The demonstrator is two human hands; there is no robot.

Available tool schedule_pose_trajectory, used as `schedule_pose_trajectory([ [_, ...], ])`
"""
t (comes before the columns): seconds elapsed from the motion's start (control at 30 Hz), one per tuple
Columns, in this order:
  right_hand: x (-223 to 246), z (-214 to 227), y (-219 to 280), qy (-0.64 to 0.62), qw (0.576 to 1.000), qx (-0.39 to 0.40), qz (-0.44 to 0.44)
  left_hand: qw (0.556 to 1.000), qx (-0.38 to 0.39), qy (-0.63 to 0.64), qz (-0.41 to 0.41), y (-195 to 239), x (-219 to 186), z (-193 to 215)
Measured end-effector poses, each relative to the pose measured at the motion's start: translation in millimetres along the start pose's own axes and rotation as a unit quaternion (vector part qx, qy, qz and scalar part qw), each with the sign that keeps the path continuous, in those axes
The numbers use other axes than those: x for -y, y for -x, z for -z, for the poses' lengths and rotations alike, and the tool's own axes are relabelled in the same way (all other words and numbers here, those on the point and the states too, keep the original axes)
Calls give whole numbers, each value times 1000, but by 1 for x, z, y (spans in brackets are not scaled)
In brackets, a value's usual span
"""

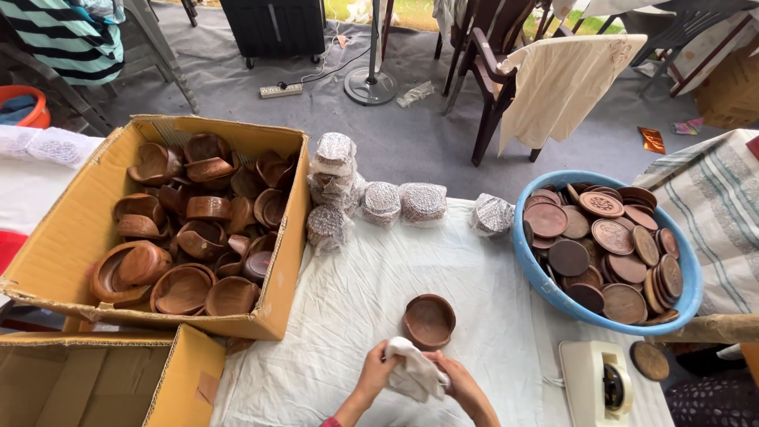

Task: The person wipes small wooden bowls and round wooden discs with a white cloth. They pick each item from a cardboard box or a blue basin, wipe it, and place it on a white cloth-covered table.

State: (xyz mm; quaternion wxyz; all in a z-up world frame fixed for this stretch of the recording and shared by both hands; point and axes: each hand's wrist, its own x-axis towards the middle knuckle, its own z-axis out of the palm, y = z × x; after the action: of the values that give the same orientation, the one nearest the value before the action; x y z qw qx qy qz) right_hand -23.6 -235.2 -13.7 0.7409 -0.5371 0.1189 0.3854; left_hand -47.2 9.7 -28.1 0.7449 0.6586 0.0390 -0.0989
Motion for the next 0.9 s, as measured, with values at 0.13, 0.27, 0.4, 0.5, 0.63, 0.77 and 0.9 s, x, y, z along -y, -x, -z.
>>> schedule_pose_trajectory([
  [0.13, 34, 2, 26, 95, 988, -118, 30, 981, -89, 142, 100, 6, 10, 30],
  [0.27, 42, 39, 34, 118, 967, -211, 80, 919, -122, 316, 201, 7, 38, 65],
  [0.4, 30, 91, 25, 167, 951, -237, 109, 937, -95, 267, 203, -7, 64, 70],
  [0.5, 46, 111, 31, 293, 890, -303, 176, 964, -74, 186, 177, -10, 74, 69],
  [0.63, 120, 89, 73, 393, 773, -441, 233, 970, -71, 178, 150, -5, 65, 65],
  [0.77, 179, 70, 102, 463, 681, -496, 276, 968, -72, 192, 142, -2, 64, 64],
  [0.9, 195, 124, 79, 561, 511, -550, 350, 970, -77, 183, 136, -3, 68, 64],
])
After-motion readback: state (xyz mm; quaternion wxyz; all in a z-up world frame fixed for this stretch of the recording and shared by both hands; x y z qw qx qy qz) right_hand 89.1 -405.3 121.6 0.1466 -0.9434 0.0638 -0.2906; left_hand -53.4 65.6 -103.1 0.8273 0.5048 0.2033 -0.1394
